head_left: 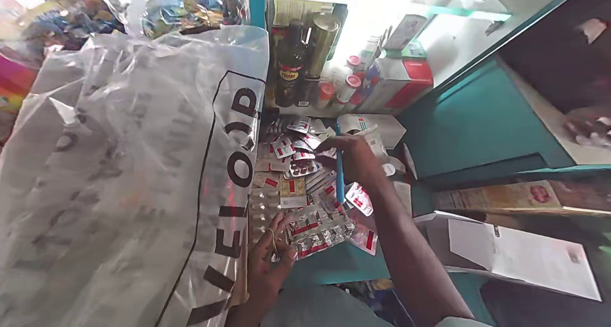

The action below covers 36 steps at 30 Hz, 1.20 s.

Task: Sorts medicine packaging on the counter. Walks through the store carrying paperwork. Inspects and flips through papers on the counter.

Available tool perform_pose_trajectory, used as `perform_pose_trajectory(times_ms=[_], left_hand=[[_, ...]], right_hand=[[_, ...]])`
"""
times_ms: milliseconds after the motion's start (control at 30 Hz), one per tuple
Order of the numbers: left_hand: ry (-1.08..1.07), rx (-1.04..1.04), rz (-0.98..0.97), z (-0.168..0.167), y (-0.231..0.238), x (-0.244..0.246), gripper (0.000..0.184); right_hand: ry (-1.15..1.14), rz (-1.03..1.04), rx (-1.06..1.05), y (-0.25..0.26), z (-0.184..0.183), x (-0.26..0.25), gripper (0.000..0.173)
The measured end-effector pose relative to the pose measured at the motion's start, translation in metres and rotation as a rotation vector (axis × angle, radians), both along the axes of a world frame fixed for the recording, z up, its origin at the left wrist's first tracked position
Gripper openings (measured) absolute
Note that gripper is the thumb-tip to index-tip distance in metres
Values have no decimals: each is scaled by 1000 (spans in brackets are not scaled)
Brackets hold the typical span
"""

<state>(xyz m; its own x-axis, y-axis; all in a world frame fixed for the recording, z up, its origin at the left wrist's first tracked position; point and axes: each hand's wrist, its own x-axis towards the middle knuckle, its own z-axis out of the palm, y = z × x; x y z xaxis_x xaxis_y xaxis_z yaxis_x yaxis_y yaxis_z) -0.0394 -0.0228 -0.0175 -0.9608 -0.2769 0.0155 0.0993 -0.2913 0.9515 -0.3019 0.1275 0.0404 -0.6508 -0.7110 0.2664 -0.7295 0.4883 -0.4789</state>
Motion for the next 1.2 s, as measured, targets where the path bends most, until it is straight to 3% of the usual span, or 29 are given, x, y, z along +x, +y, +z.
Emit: perform_pose_trajectory(times_ms=[133,267,367,467,533,600,700,767,900,967,1067,1200], left_hand=[[-59,10,-18,5,1,-8,60],[-57,83,1,5,7,-22,56],[-111,325,51,8,12,-35,41],[-224,693,109,16,16,-43,38],[-306,789,158,20,15,-47,23],[-337,691,213,20,16,-49,16],[-293,531,236,10,15,-42,25],[-249,501,208,1,12,-35,33],[-254,518,212,-3,9,-27,33],[-250,558,203,0,9,-25,34],[-241,657,179,2,8,-25,35],[-296,617,210,15,13,-37,29]], right_hand=[[118,35,44,-6,-26,5,7],[293,51,-29,-4,-37,12,7],[357,78,-163,7,-20,43,12],[267,228,-267,24,-8,91,9],[166,339,-263,28,-7,109,7],[-14,313,-263,29,-3,103,9],[-114,-27,-274,21,2,62,15],[-71,-190,-125,5,-2,26,22],[1,-237,229,-29,-16,-1,50],[84,-229,349,-40,-21,1,46],[184,-239,353,-45,-27,1,25],[354,-241,130,-25,-14,19,18]])
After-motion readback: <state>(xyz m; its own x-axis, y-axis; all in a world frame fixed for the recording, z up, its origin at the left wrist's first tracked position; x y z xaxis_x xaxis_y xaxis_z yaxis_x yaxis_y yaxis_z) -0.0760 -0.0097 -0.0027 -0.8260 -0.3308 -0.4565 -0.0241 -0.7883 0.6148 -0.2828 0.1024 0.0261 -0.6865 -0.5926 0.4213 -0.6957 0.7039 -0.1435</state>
